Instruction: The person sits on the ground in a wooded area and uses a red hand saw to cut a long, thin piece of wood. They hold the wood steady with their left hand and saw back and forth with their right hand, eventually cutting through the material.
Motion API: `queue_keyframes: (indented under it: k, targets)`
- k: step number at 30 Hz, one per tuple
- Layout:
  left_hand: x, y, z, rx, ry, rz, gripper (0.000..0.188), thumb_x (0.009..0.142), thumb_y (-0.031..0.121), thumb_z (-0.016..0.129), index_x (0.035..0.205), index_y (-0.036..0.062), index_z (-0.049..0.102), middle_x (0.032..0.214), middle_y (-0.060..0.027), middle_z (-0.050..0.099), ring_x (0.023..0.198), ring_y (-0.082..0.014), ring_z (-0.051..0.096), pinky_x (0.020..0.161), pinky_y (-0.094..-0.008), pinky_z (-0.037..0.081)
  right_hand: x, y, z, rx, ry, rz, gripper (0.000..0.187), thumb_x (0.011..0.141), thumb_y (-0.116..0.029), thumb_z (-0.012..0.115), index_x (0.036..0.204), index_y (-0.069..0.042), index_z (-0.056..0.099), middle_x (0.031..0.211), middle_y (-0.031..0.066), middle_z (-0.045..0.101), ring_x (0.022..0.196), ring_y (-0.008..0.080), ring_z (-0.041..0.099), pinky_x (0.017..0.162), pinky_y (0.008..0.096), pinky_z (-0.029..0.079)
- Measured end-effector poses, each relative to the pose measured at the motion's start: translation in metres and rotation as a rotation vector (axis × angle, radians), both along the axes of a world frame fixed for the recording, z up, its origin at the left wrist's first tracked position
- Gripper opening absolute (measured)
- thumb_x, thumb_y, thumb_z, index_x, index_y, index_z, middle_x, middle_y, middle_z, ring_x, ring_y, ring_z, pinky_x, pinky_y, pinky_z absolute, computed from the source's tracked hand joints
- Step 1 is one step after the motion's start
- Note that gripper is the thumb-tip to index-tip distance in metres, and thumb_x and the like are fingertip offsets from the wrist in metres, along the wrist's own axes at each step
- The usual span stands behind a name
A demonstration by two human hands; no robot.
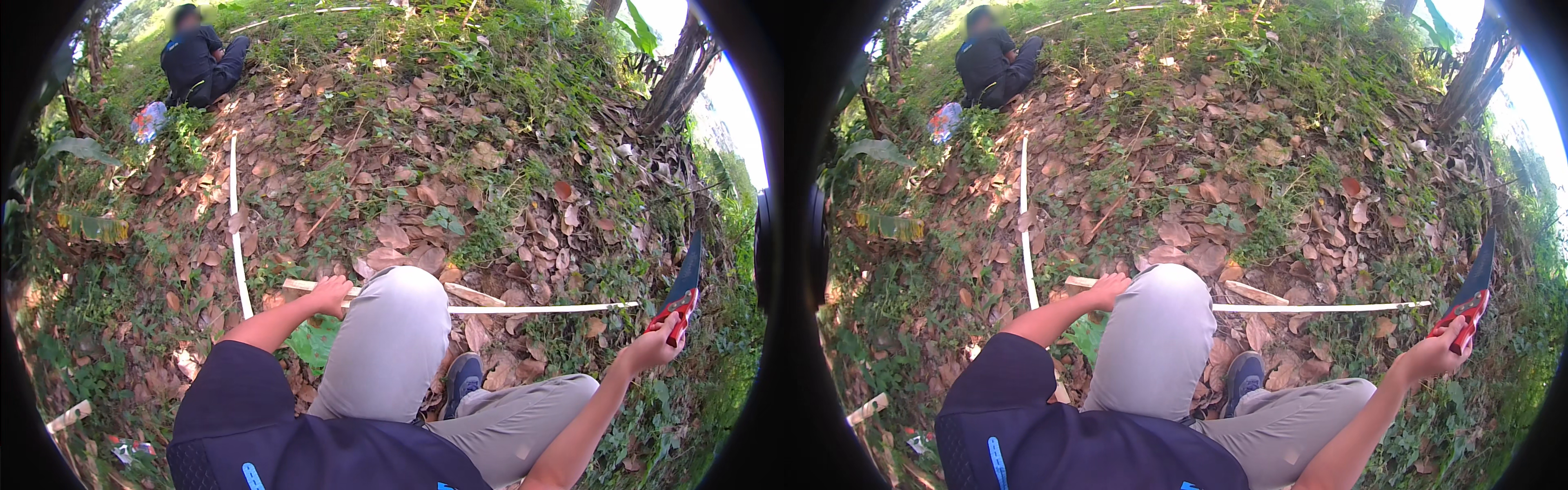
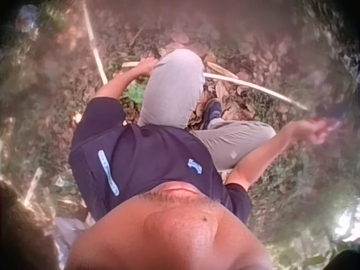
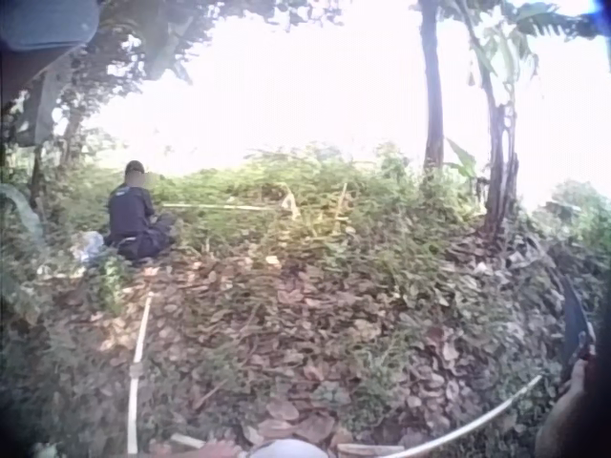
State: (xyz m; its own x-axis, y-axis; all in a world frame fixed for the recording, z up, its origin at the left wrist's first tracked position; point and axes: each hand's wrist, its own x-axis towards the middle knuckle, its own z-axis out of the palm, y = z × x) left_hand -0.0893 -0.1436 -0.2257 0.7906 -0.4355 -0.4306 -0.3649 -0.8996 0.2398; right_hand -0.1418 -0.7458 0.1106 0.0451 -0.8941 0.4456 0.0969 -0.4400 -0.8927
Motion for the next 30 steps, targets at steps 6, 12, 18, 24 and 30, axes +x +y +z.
queue_keyframes:
  k: [6,12,18,24,30]
  targets:
    - [0.017,-0.021,0.034,-0.032,-0.096,-0.056,0.060,0.078,0.049,0.073,0.119,0.0089,0.054,0.114,-0.0123,0.059,0.114,-0.0325,0.057,0.092,-0.0469,0.043,-0.009,-0.007,-0.001,0.024,-0.022,0.049,0.032,0.099,-0.022,0.069,0.114,0.004,0.058,0.085,-0.0004,0.055,0.067,0.0089,0.046,0.059,0.0270,0.039]
    - [0.034,-0.051,0.035,-0.071,-0.229,-0.031,0.060,0.072,0.026,0.077,0.123,0.0062,0.053,0.116,-0.0116,0.059,0.114,-0.0298,0.056,0.093,-0.0443,0.043,-0.008,0.001,0.002,0.004,-0.014,0.057,0.026,0.100,-0.022,0.068,0.108,0.002,0.060,0.077,-0.0017,0.050,0.067,0.0097,0.045,0.061,0.0273,0.036]
    - [0.078,-0.067,0.005,-0.038,-0.357,-0.010,0.065,0.069,0.019,0.078,0.128,0.0070,0.053,0.114,-0.0114,0.059,0.112,-0.0295,0.057,0.093,-0.0426,0.043,-0.011,-0.001,0.004,-0.040,0.019,0.060,0.022,0.099,-0.018,0.068,0.107,0.001,0.063,0.077,-0.0017,0.052,0.065,0.0080,0.044,0.058,0.0250,0.036]
    - [0.095,-0.063,-0.028,0.018,-0.141,0.005,0.057,0.083,0.026,0.071,0.133,0.0088,0.052,0.128,-0.0129,0.060,0.122,-0.0316,0.057,0.102,-0.0500,0.043,-0.033,-0.017,-0.004,-0.001,0.072,0.205,0.011,0.096,-0.012,0.064,0.102,-0.002,0.065,0.073,-0.0029,0.048,0.062,0.0058,0.041,0.055,0.0227,0.034]
    - [0.079,-0.045,-0.031,-0.043,0.028,-0.003,0.045,0.098,0.038,0.051,0.137,0.0152,0.049,0.135,-0.0159,0.059,0.123,-0.0343,0.058,0.102,-0.0556,0.041,-0.063,0.044,-0.009,0.127,0.164,0.470,0.004,0.095,-0.010,0.060,0.097,-0.007,0.062,0.067,-0.0050,0.042,0.059,0.0048,0.038,0.055,0.0220,0.033]
